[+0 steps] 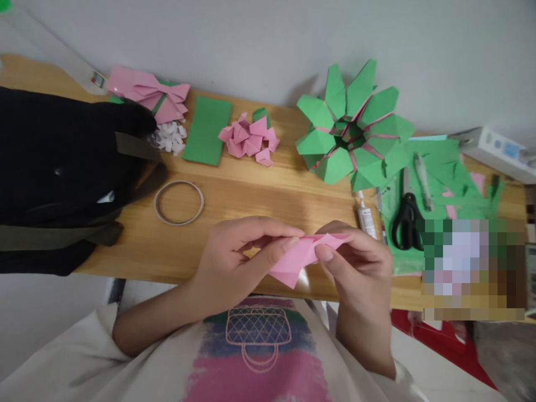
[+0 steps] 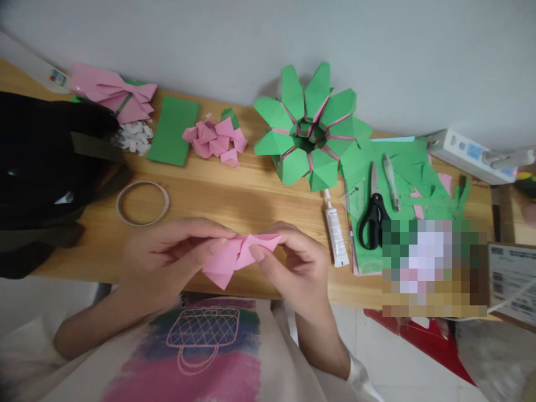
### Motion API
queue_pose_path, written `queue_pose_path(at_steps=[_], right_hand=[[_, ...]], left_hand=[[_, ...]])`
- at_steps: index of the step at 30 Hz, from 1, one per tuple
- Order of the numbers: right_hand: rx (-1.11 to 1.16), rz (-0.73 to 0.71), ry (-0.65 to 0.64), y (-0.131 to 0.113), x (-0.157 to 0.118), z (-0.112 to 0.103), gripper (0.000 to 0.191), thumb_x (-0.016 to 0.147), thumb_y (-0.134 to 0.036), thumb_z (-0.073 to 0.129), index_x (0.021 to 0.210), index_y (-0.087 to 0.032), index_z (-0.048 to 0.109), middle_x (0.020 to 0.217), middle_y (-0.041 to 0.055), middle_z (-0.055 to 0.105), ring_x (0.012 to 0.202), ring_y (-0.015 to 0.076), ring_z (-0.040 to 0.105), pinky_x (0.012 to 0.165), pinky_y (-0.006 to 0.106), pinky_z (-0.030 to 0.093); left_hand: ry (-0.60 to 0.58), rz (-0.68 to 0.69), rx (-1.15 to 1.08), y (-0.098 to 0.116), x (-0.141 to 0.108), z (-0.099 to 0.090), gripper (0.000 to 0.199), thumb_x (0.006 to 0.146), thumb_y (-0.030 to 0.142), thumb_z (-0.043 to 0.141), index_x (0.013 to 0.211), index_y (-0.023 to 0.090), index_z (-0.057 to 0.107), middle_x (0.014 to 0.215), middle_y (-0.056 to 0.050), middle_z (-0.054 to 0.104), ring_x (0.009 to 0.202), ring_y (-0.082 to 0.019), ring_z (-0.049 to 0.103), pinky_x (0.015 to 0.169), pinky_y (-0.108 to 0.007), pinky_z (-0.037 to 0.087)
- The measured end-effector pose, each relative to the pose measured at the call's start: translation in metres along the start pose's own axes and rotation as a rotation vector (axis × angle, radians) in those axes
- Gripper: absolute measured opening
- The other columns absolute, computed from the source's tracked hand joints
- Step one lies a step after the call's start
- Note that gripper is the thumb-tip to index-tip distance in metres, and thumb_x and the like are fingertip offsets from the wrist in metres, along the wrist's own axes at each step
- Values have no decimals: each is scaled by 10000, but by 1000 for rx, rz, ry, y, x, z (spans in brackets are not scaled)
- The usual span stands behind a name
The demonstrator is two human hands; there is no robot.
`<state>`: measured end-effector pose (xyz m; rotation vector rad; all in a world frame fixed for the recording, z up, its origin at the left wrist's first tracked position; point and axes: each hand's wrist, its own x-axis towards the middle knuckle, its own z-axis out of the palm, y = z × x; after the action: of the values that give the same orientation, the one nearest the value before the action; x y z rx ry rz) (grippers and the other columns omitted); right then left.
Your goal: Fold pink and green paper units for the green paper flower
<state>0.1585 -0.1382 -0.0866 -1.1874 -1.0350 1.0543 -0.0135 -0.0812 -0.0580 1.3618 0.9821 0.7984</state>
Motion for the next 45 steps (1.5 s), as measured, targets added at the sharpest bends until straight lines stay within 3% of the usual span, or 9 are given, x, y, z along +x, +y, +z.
queue_pose_path(at_steps=[8, 27, 31, 37, 45], right_hand=[[-74, -32, 32, -4, 1, 3, 141, 816, -128, 709, 836, -267, 727, 753, -35, 691, 692, 125, 620, 631, 273, 507], [-158, -120, -11, -3, 1, 0, 160, 809, -108, 699, 858, -259, 718, 732, -28, 676, 653, 124, 605, 597, 279, 512], [-221, -159, -34, -5, 2, -1, 190, 801, -100, 698, 883, -269, 726, 748, -21, 688, 655, 137, 613, 594, 300, 522], [-297, -257, -23, -9, 4, -5, 402, 782, -69, 683, 1090, -327, 703, 882, 20, 732, 788, 221, 655, 651, 400, 561], [-448, -283, -144, -19, 7, -19, 348, 826, -63, 620, 997, -343, 734, 989, 17, 696, 861, 196, 650, 679, 361, 556]], left_hand=[[-38, -44, 19, 1, 2, 0, 127, 838, 197, 676, 919, 249, 760, 901, 11, 788, 760, -141, 716, 654, -219, 568], [-156, -121, -100, 3, 8, 1, 97, 863, 213, 656, 793, 208, 723, 734, 16, 726, 622, -105, 645, 565, -192, 518], [-154, -83, -50, 5, 8, 0, 111, 865, 202, 653, 781, 211, 725, 727, 14, 726, 630, -120, 652, 571, -212, 519], [-103, 10, 131, 9, 8, -2, 155, 870, 180, 642, 753, 241, 724, 705, 34, 740, 628, -125, 658, 582, -210, 518], [-109, 32, 181, 8, 7, -4, 140, 867, 176, 659, 775, 248, 737, 721, 49, 757, 622, -112, 664, 569, -186, 512]])
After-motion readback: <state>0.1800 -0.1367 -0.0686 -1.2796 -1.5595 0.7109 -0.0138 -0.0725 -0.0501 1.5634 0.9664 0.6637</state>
